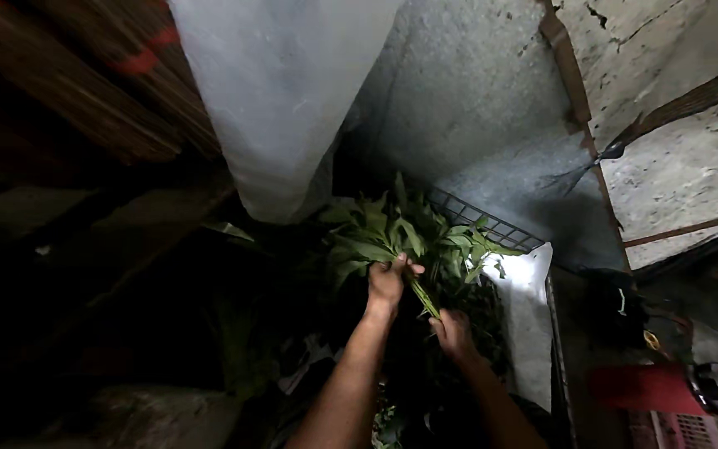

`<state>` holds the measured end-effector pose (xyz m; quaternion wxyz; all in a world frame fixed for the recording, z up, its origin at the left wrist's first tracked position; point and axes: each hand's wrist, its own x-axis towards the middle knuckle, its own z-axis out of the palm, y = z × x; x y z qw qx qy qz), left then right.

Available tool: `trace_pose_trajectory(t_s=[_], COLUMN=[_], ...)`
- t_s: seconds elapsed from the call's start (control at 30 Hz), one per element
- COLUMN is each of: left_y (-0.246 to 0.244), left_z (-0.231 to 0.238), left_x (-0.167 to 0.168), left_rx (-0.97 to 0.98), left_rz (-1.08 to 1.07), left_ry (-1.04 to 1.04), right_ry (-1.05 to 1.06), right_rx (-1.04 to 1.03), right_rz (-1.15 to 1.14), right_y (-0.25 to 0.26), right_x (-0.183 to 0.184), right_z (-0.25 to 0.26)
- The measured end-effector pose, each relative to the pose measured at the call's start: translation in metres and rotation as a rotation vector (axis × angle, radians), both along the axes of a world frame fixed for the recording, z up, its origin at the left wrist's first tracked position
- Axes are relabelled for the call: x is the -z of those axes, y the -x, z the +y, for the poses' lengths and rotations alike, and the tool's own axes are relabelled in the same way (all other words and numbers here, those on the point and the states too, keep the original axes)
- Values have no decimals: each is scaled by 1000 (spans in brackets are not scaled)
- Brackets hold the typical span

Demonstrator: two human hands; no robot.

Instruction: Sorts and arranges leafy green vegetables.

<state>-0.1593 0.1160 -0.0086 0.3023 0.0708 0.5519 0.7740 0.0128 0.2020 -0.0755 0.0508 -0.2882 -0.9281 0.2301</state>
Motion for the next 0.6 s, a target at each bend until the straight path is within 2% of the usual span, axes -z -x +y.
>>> trace_pose_trajectory(t_s=[0.1, 0.2, 0.3, 0.5, 0.6], left_y=[0, -7, -17, -31, -39], left_z=[2, 4, 8, 8, 8], left_x=[2, 6, 7, 9, 4], left_rx=[22, 189, 262, 430, 401], left_rz=[-20, -102, -86, -6, 6], left_ry=[-35, -104, -106, 99, 178], right_ry=[78, 279, 494, 427, 349], right_rx=[-7, 53, 114, 217, 176], right_rz=[116, 208, 318, 397, 404], right_y=[-7, 1, 16, 34, 25], right_x=[6, -2, -21, -10, 3], right_z=[2, -4, -17, -27, -26])
